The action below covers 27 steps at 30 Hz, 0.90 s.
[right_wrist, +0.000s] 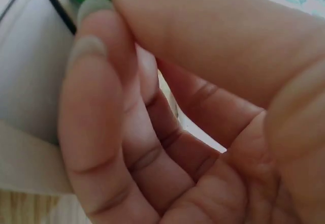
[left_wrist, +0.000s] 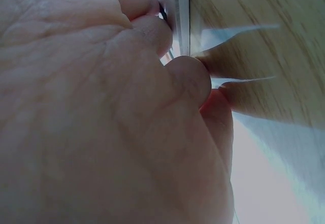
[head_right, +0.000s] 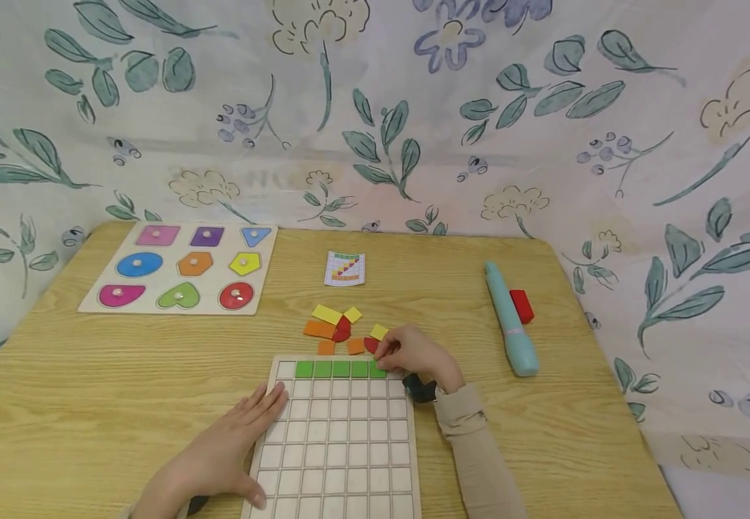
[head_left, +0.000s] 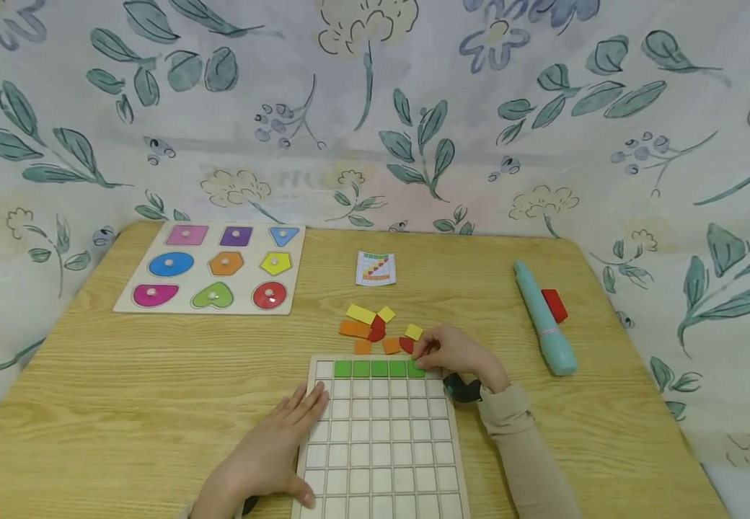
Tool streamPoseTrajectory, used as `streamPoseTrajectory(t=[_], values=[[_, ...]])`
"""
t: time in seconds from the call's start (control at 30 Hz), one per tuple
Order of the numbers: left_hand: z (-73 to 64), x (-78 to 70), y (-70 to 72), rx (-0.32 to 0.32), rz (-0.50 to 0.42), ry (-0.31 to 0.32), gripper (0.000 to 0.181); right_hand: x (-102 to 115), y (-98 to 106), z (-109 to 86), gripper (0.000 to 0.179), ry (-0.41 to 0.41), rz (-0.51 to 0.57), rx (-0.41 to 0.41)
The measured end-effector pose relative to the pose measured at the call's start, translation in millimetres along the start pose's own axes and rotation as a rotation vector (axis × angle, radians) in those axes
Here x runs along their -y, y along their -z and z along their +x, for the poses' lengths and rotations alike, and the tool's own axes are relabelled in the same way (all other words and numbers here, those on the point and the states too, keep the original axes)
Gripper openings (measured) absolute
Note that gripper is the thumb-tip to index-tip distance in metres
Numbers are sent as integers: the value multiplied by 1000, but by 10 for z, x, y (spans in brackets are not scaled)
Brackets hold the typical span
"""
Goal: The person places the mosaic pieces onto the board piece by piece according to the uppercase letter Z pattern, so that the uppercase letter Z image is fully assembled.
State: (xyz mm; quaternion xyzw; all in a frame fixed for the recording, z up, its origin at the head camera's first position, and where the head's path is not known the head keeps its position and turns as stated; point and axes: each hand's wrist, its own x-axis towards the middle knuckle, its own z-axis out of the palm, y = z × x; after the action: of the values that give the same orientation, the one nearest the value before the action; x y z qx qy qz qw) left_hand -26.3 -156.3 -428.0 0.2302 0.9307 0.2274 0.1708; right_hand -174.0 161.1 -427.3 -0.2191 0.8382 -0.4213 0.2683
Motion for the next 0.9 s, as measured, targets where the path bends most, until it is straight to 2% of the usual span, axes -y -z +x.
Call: streamPoseTrajectory(t=[0.13, 0.3, 0.4, 0.53, 0.67, 0.8, 0.9], values=[[7, -11, 0, 4, -7, 2, 135, -54, 46, 2, 15, 28, -48, -59], [8, -10, -1, 2, -8, 2, 134, -134, 55, 54, 26, 9, 32, -237], [7, -6, -1, 3, -12, 1, 134, -169, 33, 98, 27, -2, 85, -298], [8, 3, 4, 4, -8, 1, 135, -175, -6, 153, 30, -8, 91, -336], [12, 3, 11, 7, -2, 2, 135, -139, -47, 215, 36, 7, -7, -363], [10, -6, 9, 4, -2, 2, 135, -88, -76, 263, 34, 33, -115, -326], [8, -10, 3, 1, 1, -1, 135, -60, -84, 272, 29, 37, -154, -288]])
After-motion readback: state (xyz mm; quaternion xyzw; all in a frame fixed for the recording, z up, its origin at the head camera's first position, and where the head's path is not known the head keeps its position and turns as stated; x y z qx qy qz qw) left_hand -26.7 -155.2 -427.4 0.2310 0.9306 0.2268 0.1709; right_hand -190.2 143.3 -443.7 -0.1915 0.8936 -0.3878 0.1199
